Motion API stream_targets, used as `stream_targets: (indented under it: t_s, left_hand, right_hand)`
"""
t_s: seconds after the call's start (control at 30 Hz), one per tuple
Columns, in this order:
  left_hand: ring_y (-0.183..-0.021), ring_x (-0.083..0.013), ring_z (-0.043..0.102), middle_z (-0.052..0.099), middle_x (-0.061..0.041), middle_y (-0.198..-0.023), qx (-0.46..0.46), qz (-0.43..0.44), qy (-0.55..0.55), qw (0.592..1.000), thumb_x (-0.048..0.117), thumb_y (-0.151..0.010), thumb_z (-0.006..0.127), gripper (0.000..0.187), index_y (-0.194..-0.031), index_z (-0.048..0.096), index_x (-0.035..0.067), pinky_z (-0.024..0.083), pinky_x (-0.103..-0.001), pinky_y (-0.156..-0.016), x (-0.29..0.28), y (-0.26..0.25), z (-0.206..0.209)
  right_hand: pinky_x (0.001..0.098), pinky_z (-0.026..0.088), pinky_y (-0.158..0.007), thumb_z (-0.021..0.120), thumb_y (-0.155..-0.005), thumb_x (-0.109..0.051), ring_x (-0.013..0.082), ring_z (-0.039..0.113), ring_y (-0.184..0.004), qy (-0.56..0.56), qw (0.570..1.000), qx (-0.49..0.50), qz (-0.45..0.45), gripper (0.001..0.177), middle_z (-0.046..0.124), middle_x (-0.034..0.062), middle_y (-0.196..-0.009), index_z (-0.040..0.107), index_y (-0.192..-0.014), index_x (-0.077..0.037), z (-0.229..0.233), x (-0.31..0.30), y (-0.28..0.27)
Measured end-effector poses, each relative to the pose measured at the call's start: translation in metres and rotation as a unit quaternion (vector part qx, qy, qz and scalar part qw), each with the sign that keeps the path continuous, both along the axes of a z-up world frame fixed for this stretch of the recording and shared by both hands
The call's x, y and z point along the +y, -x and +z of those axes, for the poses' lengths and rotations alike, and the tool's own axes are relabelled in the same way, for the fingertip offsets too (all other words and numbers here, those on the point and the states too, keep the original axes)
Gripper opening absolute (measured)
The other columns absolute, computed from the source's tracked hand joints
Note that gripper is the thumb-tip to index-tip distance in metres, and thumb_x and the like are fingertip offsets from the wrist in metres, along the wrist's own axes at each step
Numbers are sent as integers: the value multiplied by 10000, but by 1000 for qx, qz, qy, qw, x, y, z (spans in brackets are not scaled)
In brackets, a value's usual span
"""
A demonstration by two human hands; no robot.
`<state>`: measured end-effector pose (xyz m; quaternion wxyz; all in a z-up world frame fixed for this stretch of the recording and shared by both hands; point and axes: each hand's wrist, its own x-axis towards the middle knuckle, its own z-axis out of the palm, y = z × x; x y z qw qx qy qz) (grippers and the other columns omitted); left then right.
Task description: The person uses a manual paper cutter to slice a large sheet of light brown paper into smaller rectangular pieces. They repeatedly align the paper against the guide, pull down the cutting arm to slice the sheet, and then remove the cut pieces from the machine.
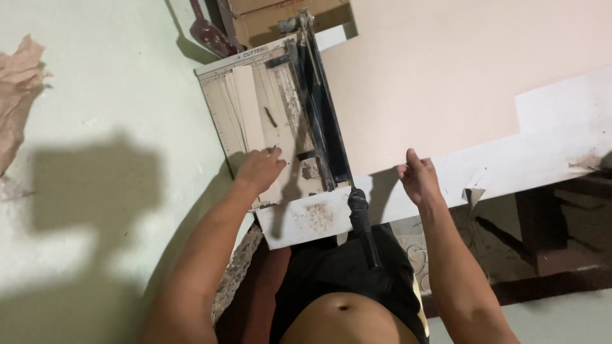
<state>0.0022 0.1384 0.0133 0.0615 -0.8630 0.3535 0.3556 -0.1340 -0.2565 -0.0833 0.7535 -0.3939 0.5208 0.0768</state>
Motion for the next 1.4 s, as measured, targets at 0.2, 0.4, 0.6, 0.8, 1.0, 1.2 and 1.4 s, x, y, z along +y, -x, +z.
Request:
stream_targets:
  t_s: [0.2,0.4,0.6,0.8,1.0,1.2,1.4]
  left_hand:
    - [-1463,-371,320,313,-157,-1589,39,172,12,984,316,-1033,568,535,-1528,397,205,328,-519,-1138,-58,-17,29]
    - [-1489,-556,115,40,-271,-1657,69,317,71,943,483,-903,761,1065,-1643,64,166,297,-637,-1200,-121,-19,8]
    - [-1490,-576,18,-83,-267,-1667,57,306,-67,948,345,-876,797,1126,-1645,0,143,256,-800,-1088,-144,-20,4]
    - [-1487,-579,10,-90,-268,-1661,56,293,-95,950,346,-878,786,1124,-1641,-11,132,286,-803,-1060,-147,-22,-7]
    - [-1462,-603,-16,-88,-276,-1647,51,329,-36,942,268,-843,818,1137,-1647,28,123,258,-837,-1037,-146,-18,-24]
    - [-1462,-601,13,-61,-280,-1643,46,325,-25,944,253,-825,831,1146,-1643,38,123,274,-826,-1043,-140,-17,-15]
    - [-1476,-586,12,-52,-274,-1647,34,319,-38,946,281,-844,827,1134,-1645,37,140,241,-808,-1079,-146,-16,-17]
  right_hand:
    - [327,640,-707,653,-1044,-249,240,750,-762,40,992,12,118,329,709,175,-932,457,-1173,-18,0,38,9]
    - [438,669,-797,675,-1040,-244,247,717,-824,100,984,-8,147,314,652,88,-908,557,-1213,-10,24,48,-20]
    - [397,647,-576,610,-1033,-276,284,763,-627,190,861,130,453,298,753,171,-741,746,-954,-22,79,50,-42]
    - [577,580,-856,563,-885,-430,502,747,-904,320,721,60,612,843,778,252,-992,238,-1633,-217,300,123,-44]
    - [581,606,-775,559,-955,-207,489,745,-926,375,574,81,724,882,730,294,-1090,57,-1666,-58,110,138,50]
    - [574,598,-623,493,-982,-187,483,739,-713,460,595,-5,659,757,732,271,-900,160,-1649,-51,113,144,66]
    - [522,610,-715,480,-945,-112,447,753,-873,429,561,39,707,903,721,226,-1097,-78,-1655,-84,52,131,76]
